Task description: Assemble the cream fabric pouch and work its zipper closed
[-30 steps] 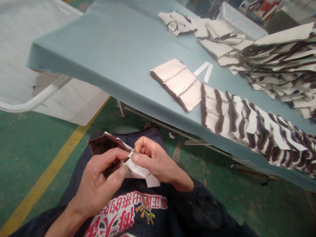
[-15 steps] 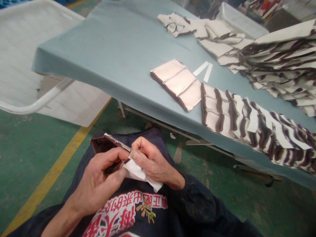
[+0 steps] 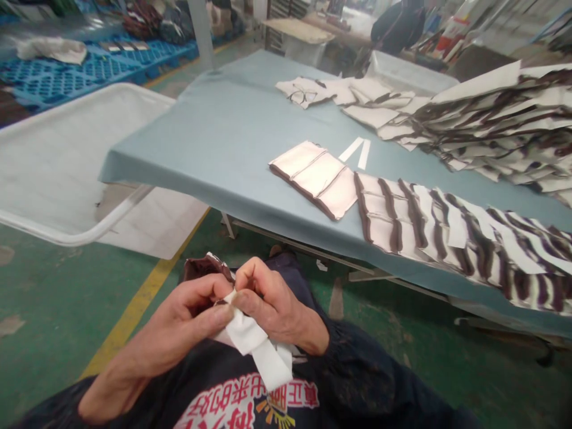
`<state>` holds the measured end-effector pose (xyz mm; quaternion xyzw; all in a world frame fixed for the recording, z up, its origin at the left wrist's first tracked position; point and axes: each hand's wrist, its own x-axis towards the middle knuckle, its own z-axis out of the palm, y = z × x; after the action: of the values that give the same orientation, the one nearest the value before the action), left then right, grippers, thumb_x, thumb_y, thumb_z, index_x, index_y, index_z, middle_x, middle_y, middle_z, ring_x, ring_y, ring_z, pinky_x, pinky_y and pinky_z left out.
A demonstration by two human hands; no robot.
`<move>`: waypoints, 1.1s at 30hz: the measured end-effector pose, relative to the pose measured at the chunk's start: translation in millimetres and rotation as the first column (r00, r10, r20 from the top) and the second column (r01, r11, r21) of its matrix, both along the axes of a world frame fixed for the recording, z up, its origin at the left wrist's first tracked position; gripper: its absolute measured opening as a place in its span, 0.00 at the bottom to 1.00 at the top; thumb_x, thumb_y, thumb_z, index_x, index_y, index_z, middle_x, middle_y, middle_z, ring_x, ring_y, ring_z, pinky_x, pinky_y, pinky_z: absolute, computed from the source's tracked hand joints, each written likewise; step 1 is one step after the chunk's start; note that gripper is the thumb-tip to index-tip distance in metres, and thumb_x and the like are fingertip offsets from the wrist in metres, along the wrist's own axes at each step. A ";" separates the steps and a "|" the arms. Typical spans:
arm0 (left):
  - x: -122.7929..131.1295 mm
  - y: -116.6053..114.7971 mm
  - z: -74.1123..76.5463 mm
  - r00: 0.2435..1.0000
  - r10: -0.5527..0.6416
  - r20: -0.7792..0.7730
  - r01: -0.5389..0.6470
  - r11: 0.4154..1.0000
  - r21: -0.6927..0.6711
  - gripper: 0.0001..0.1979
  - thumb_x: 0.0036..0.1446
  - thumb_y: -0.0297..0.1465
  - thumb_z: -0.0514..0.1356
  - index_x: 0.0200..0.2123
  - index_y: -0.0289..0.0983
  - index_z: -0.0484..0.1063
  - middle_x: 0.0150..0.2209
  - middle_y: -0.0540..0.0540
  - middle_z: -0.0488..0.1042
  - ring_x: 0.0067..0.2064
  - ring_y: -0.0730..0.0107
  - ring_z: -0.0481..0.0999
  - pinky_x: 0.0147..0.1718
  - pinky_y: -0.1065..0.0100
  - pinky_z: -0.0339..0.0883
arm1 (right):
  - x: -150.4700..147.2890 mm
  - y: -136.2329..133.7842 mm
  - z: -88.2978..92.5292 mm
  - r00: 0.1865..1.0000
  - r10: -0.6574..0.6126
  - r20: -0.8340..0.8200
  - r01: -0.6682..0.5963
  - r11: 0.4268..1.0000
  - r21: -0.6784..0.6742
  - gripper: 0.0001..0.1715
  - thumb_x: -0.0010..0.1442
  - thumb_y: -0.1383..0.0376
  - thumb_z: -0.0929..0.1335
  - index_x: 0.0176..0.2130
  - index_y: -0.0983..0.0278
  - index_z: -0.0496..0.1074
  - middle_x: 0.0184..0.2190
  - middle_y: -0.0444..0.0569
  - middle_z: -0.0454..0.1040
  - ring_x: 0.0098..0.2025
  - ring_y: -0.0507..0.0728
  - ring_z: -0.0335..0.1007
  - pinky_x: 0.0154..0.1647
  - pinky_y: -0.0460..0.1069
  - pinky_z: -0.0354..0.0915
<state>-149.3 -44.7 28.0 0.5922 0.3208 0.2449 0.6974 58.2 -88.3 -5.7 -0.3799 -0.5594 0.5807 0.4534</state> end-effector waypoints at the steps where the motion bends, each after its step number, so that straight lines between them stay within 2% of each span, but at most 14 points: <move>1: -0.9 3.6 2.7 1.000 -0.008 -0.006 0.008 1.000 0.004 0.30 0.65 0.55 0.78 0.28 0.40 0.73 0.24 0.57 0.62 0.25 0.74 0.59 0.22 0.73 0.57 | 0.7 3.9 4.3 1.000 0.001 0.030 -0.003 0.999 0.048 0.29 0.74 0.40 0.77 0.43 0.57 0.66 0.31 0.36 0.70 0.29 0.51 0.64 0.32 0.47 0.62; 6: -3.4 21.6 18.7 0.997 -0.035 -0.075 0.040 0.997 0.066 0.31 0.65 0.58 0.77 0.28 0.40 0.71 0.25 0.56 0.63 0.26 0.72 0.59 0.24 0.73 0.59 | -1.6 20.0 12.9 0.988 -0.062 0.143 0.038 0.986 0.163 0.23 0.78 0.44 0.72 0.43 0.57 0.66 0.33 0.38 0.74 0.30 0.52 0.67 0.33 0.48 0.64; 9: -6.9 29.0 26.0 0.992 -0.044 -0.115 0.063 0.983 0.173 0.27 0.68 0.54 0.74 0.30 0.41 0.73 0.26 0.54 0.66 0.27 0.71 0.62 0.24 0.73 0.62 | 0.7 24.3 11.9 0.982 -0.095 0.161 0.066 0.982 0.176 0.18 0.80 0.47 0.70 0.46 0.57 0.69 0.30 0.38 0.73 0.28 0.52 0.68 0.31 0.47 0.65; 11: -9.6 31.6 30.7 0.989 -0.048 -0.141 0.083 0.964 0.251 0.23 0.69 0.49 0.72 0.30 0.41 0.73 0.27 0.54 0.68 0.28 0.70 0.64 0.25 0.73 0.64 | 6.8 24.7 15.1 0.972 -0.171 0.162 0.133 0.965 0.226 0.15 0.82 0.50 0.69 0.50 0.58 0.72 0.30 0.38 0.74 0.28 0.53 0.69 0.31 0.48 0.67; 14: -11.1 31.9 39.5 0.981 -0.063 -0.186 0.118 0.945 0.304 0.20 0.69 0.44 0.70 0.28 0.41 0.73 0.27 0.54 0.70 0.28 0.69 0.67 0.25 0.74 0.66 | 17.6 24.2 29.9 0.946 -0.277 0.171 0.190 0.897 0.399 0.17 0.81 0.50 0.71 0.56 0.60 0.75 0.42 0.48 0.85 0.41 0.57 0.83 0.45 0.52 0.78; 16: -9.7 30.2 47.2 0.975 -0.070 -0.211 0.142 0.928 0.345 0.17 0.68 0.43 0.68 0.28 0.41 0.75 0.26 0.53 0.72 0.27 0.69 0.69 0.25 0.74 0.66 | 21.7 26.5 43.6 0.950 -0.239 0.202 0.098 0.839 0.535 0.23 0.77 0.49 0.76 0.61 0.60 0.75 0.56 0.56 0.88 0.56 0.62 0.86 0.61 0.58 0.79; 18: -7.5 27.7 56.1 0.974 -0.057 -0.220 0.146 0.897 0.417 0.15 0.67 0.40 0.68 0.28 0.42 0.77 0.25 0.53 0.74 0.26 0.68 0.70 0.24 0.74 0.66 | 22.1 32.2 55.9 0.950 -0.162 0.266 -0.041 0.782 0.622 0.35 0.70 0.47 0.81 0.65 0.59 0.75 0.62 0.58 0.87 0.62 0.66 0.86 0.66 0.60 0.78; 20: -6.5 25.2 64.9 0.975 -0.043 -0.216 0.146 0.860 0.489 0.15 0.67 0.38 0.67 0.27 0.42 0.77 0.23 0.53 0.74 0.25 0.69 0.71 0.23 0.74 0.66 | 20.4 40.1 64.4 0.928 -0.112 0.356 -0.155 0.752 0.641 0.39 0.63 0.44 0.84 0.62 0.59 0.76 0.57 0.55 0.88 0.57 0.65 0.87 0.67 0.61 0.78; 22: -8.0 23.2 71.2 0.971 -0.051 -0.234 0.171 0.832 0.528 0.16 0.68 0.37 0.65 0.26 0.42 0.77 0.22 0.53 0.74 0.24 0.70 0.71 0.23 0.75 0.64 | 18.7 46.6 69.0 0.889 -0.107 0.446 -0.220 0.754 0.619 0.36 0.61 0.40 0.85 0.53 0.58 0.77 0.42 0.47 0.87 0.45 0.62 0.86 0.67 0.62 0.76; 24: -11.8 21.8 73.4 0.962 -0.075 -0.262 0.209 0.818 0.535 0.17 0.71 0.37 0.64 0.27 0.42 0.80 0.23 0.53 0.77 0.24 0.70 0.73 0.24 0.75 0.66 | 17.7 48.6 71.5 0.845 -0.107 0.523 -0.264 0.768 0.583 0.32 0.61 0.38 0.84 0.41 0.57 0.76 0.29 0.38 0.77 0.33 0.57 0.78 0.61 0.59 0.75; 25: -14.2 21.2 72.8 0.958 -0.086 -0.272 0.225 0.815 0.534 0.17 0.71 0.37 0.63 0.28 0.42 0.81 0.24 0.53 0.78 0.25 0.70 0.75 0.24 0.76 0.67 | 17.5 47.5 72.5 0.825 -0.101 0.556 -0.283 0.778 0.561 0.33 0.61 0.37 0.84 0.36 0.56 0.73 0.25 0.35 0.71 0.30 0.55 0.73 0.53 0.56 0.73; 27: -18.7 19.9 69.1 0.953 -0.094 -0.288 0.239 0.817 0.525 0.18 0.73 0.38 0.64 0.28 0.43 0.82 0.25 0.53 0.80 0.25 0.70 0.77 0.25 0.76 0.67 | 17.1 42.5 74.5 0.799 -0.061 0.598 -0.320 0.799 0.509 0.38 0.64 0.37 0.83 0.28 0.56 0.67 0.22 0.35 0.65 0.26 0.53 0.65 0.38 0.52 0.63; 29: -21.9 18.7 64.1 0.953 -0.073 -0.293 0.224 0.822 0.524 0.18 0.73 0.38 0.64 0.28 0.43 0.82 0.24 0.54 0.79 0.24 0.70 0.77 0.24 0.76 0.66 | 17.0 36.2 76.8 0.798 0.007 0.603 -0.341 0.829 0.443 0.38 0.69 0.40 0.82 0.26 0.57 0.64 0.22 0.36 0.64 0.26 0.51 0.63 0.31 0.50 0.53; 33: -23.7 17.2 56.4 0.955 -0.021 -0.296 0.183 0.828 0.531 0.16 0.71 0.37 0.66 0.29 0.43 0.84 0.22 0.54 0.78 0.21 0.71 0.74 0.21 0.75 0.64 | 19.6 29.5 82.5 0.801 0.095 0.591 -0.339 0.885 0.317 0.33 0.72 0.47 0.81 0.28 0.59 0.67 0.24 0.36 0.66 0.26 0.49 0.63 0.30 0.48 0.51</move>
<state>-173.0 -27.5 84.5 0.8129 0.2983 0.2035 0.4569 77.8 -58.8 76.7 -0.3614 -0.8163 0.3629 0.2671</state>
